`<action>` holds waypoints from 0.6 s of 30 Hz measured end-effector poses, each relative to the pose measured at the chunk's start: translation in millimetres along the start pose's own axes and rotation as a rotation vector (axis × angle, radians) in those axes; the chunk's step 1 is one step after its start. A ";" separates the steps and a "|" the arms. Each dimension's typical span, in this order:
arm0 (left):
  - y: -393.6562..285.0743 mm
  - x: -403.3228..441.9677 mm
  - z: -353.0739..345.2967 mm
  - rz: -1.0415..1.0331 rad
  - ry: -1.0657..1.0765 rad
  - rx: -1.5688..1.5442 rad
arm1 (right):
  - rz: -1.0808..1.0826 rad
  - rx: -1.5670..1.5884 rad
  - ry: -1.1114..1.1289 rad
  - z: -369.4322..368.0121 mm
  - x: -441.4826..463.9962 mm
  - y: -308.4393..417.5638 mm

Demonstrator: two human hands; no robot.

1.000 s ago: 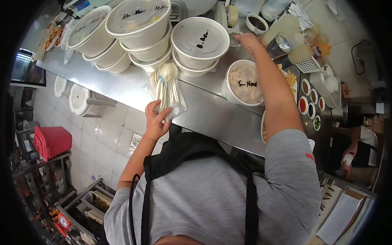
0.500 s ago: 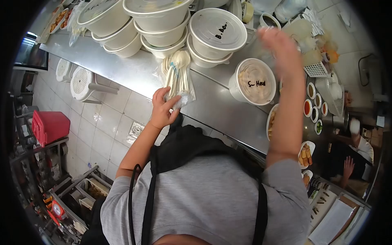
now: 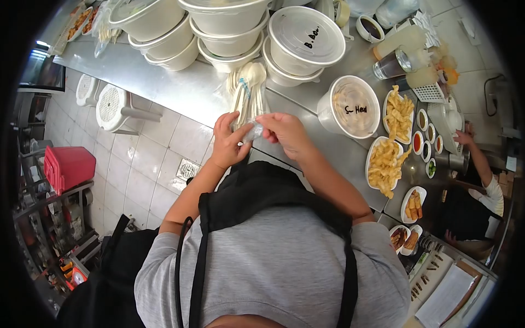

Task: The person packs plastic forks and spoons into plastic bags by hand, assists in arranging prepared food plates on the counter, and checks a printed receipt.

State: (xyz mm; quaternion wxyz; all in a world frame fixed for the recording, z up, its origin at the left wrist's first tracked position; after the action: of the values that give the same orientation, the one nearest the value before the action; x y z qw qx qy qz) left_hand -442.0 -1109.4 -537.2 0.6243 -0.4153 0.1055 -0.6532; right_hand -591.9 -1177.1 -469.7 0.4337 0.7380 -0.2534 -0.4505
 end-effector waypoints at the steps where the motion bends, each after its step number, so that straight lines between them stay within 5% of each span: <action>1: 0.0 0.1 -0.2 0.005 0.004 0.001 | -0.052 0.057 0.035 0.4 -3.2 0.3; 9: 1.5 0.8 1.1 0.005 0.023 0.008 | -0.094 -0.017 -0.079 -1.1 17.6 -22.5; 18: 2.3 1.0 1.2 0.001 0.032 0.008 | 0.309 -0.725 -0.224 -3.0 34.5 -46.3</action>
State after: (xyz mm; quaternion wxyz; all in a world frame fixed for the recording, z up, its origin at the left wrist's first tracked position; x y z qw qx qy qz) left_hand -439.4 -1110.3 -537.6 0.6243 -0.4023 0.1132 -0.6599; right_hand -574.0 -1179.4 -524.6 0.6979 0.4369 -0.2321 -0.5178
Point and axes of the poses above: each hand's wrist, its own x-axis towards the middle knuckle, its own z-axis out of the back of the hand, y = z × x, the point moved 1 cm from there along x, towards the middle knuckle, and after that the axes turned 9 degrees about z, right-handed, at the moved point
